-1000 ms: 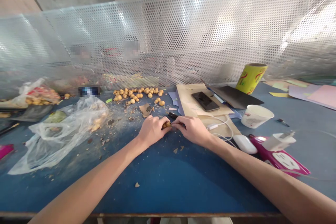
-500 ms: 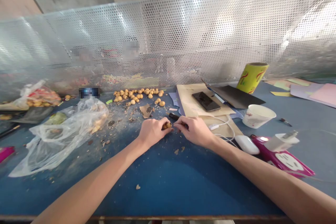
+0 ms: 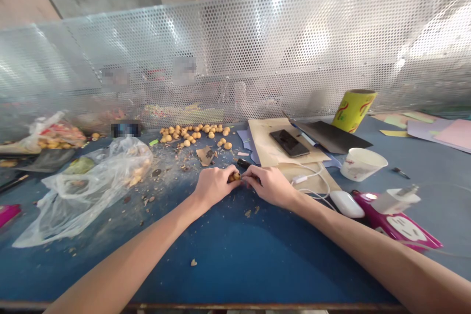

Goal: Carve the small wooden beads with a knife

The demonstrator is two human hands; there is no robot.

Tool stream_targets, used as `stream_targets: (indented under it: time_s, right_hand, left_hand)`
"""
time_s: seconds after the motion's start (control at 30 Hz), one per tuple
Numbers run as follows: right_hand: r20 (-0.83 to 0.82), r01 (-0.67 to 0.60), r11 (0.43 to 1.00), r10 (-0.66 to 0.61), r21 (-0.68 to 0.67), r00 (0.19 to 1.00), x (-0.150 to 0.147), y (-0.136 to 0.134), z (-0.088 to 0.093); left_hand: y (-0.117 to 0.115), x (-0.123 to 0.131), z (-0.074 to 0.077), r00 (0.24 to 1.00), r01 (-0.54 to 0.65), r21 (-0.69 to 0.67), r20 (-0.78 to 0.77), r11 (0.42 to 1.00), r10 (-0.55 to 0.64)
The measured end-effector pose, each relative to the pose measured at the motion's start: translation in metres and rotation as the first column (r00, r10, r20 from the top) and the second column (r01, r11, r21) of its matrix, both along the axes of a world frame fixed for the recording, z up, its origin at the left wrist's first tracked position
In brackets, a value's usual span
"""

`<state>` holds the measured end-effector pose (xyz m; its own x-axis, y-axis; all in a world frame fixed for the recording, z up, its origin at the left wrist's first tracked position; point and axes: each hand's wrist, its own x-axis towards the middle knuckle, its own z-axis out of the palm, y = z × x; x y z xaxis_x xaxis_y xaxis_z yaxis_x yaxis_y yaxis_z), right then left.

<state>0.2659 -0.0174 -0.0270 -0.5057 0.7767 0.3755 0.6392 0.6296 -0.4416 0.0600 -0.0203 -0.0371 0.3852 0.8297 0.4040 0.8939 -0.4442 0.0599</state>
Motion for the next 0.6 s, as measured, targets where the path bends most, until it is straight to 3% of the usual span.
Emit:
stream_targets:
  time_s: [0.2,0.6]
  right_hand:
    - [-0.007,0.015,0.998,-0.014,0.068,1.000,0.0025,0.0015,0.0030]
    - [-0.009,0.013,1.000,-0.013,0.029,1.000,-0.0003,0.0003,0.0013]
  left_hand:
    - [-0.0006,0.0006,0.0015,1.000,-0.001,-0.017,0.017,1.000,0.002]
    - [-0.0009,0.0010,0.0022,1.000,-0.014,-0.011,-0.008,1.000,0.014]
